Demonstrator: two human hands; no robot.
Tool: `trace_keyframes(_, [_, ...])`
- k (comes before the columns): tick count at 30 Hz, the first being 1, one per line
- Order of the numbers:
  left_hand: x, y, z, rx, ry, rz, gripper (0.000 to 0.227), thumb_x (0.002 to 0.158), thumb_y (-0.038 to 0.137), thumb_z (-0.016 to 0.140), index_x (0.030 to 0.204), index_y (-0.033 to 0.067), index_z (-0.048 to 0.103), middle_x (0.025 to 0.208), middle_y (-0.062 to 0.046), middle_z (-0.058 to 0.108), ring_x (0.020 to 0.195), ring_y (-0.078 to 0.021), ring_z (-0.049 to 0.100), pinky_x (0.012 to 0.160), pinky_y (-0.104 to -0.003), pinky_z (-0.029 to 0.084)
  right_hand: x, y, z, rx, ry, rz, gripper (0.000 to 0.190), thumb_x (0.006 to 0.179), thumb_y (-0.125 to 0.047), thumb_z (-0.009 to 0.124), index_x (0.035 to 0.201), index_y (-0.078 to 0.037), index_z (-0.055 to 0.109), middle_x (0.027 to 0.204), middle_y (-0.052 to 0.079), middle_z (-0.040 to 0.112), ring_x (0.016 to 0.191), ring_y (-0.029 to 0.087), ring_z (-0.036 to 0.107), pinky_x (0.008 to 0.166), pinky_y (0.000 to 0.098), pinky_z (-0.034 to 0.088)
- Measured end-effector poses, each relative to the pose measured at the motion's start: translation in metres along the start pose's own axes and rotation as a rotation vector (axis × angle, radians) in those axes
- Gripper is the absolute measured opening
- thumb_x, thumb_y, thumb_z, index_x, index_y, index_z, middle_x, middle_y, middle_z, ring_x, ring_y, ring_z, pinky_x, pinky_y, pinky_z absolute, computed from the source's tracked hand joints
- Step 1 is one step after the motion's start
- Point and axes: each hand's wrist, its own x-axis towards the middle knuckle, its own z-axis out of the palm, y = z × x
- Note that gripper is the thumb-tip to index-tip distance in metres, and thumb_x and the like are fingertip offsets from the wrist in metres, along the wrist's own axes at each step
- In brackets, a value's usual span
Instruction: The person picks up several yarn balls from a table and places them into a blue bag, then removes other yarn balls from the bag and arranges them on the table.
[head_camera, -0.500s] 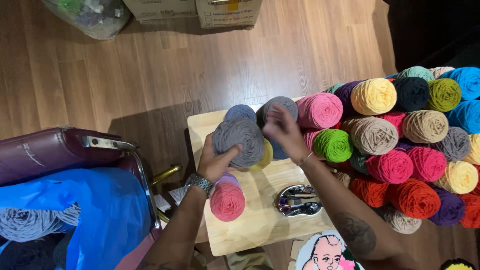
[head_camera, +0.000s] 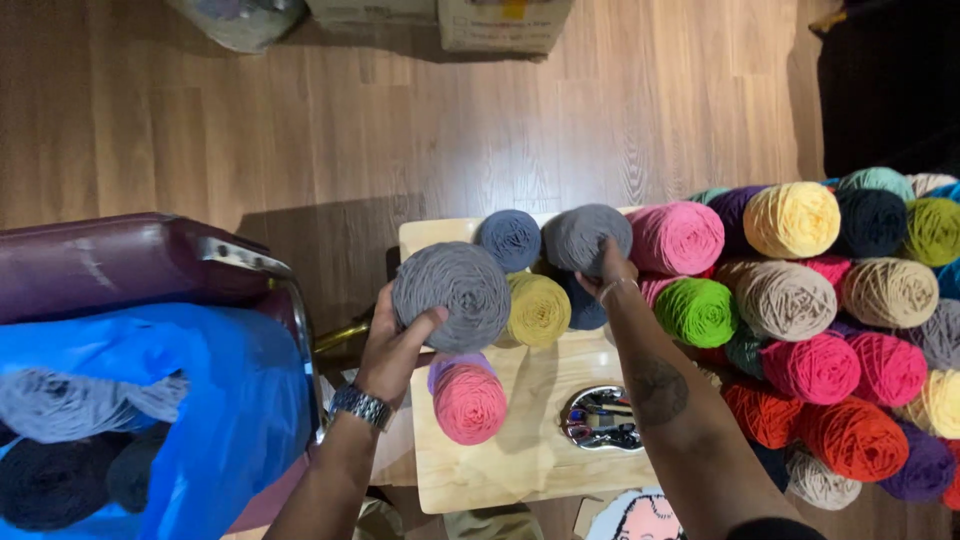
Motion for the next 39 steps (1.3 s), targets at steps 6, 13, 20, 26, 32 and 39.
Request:
trace_keyframes(6, [-0.080,0.040,-0.043,0.014,0.063,0.090,0.066,0.082,0.015,0.065,0.144,0.0201,0.045,0.132,-0.004,0.063,0.116,-0.0196,0.065,0.083,-0.040,0.061,-0.149,-0.026,0.014,-0.041,-0.128,-0.278,0.057,0.089,-0.038,0.063,0.136,-0.011,0.048,0.124,0.012,0.065,0.098,0.034,0.071,0.069,0.0455,0.063])
trace_keyframes(13, [-0.189,0.067,-0.140,0.038,0.019,0.551,0.077,0.080,0.008,0.063,0.152,0.0086,0.036,0.143,-0.006,0.054,0.131,-0.0158,0.052,0.107,-0.031,0.042,-0.336,-0.014,0.111,-0.048,-0.910,-0.213,0.056,0.097,-0.050,0.051,0.142,-0.016,0.051,0.137,0.007,0.061,0.120,0.029,0.060,0.091,0.0490,0.053])
trace_keyframes(20, [-0.263,0.091,-0.300,-0.613,0.458,0.492,0.063,0.086,0.027,0.048,0.146,0.0081,0.046,0.143,-0.009,0.059,0.129,-0.0253,0.060,0.105,-0.047,0.050,-0.524,0.080,0.235,-0.201,-1.414,0.085,0.054,0.102,-0.049,0.045,0.139,-0.010,0.056,0.139,0.012,0.062,0.120,0.030,0.062,0.096,0.0523,0.051])
trace_keyframes(26, [-0.293,0.064,-0.397,-0.595,0.664,0.574,0.057,0.088,0.035,0.045,0.137,0.0082,0.053,0.137,-0.008,0.063,0.126,-0.0237,0.062,0.105,-0.044,0.050,-0.594,0.190,0.294,-0.912,-1.044,-0.615,0.056,0.083,-0.038,0.068,0.131,-0.011,0.053,0.127,0.017,0.067,0.114,0.038,0.067,0.090,0.0535,0.056])
trace_keyframes(32, [-0.284,0.026,-0.450,-0.395,0.768,0.588,0.041,0.095,0.034,0.052,0.116,0.0003,0.062,0.120,-0.007,0.064,0.112,-0.0192,0.058,0.100,-0.034,0.045,-0.626,0.263,0.304,-1.425,-0.854,-1.149,0.081,0.074,-0.034,0.078,0.142,-0.006,0.043,0.137,0.032,0.050,0.115,0.054,0.057,0.097,0.0550,0.050])
trace_keyframes(39, [-0.286,0.026,-0.492,-0.451,0.514,0.442,0.042,0.095,0.037,0.054,0.111,-0.0007,0.064,0.113,-0.006,0.068,0.106,-0.0181,0.060,0.098,-0.031,0.045,-0.562,0.359,0.354,-1.331,-1.197,-1.614,0.055,0.088,-0.033,0.069,0.137,-0.014,0.055,0.140,0.022,0.063,0.129,0.043,0.061,0.108,0.0480,0.048])
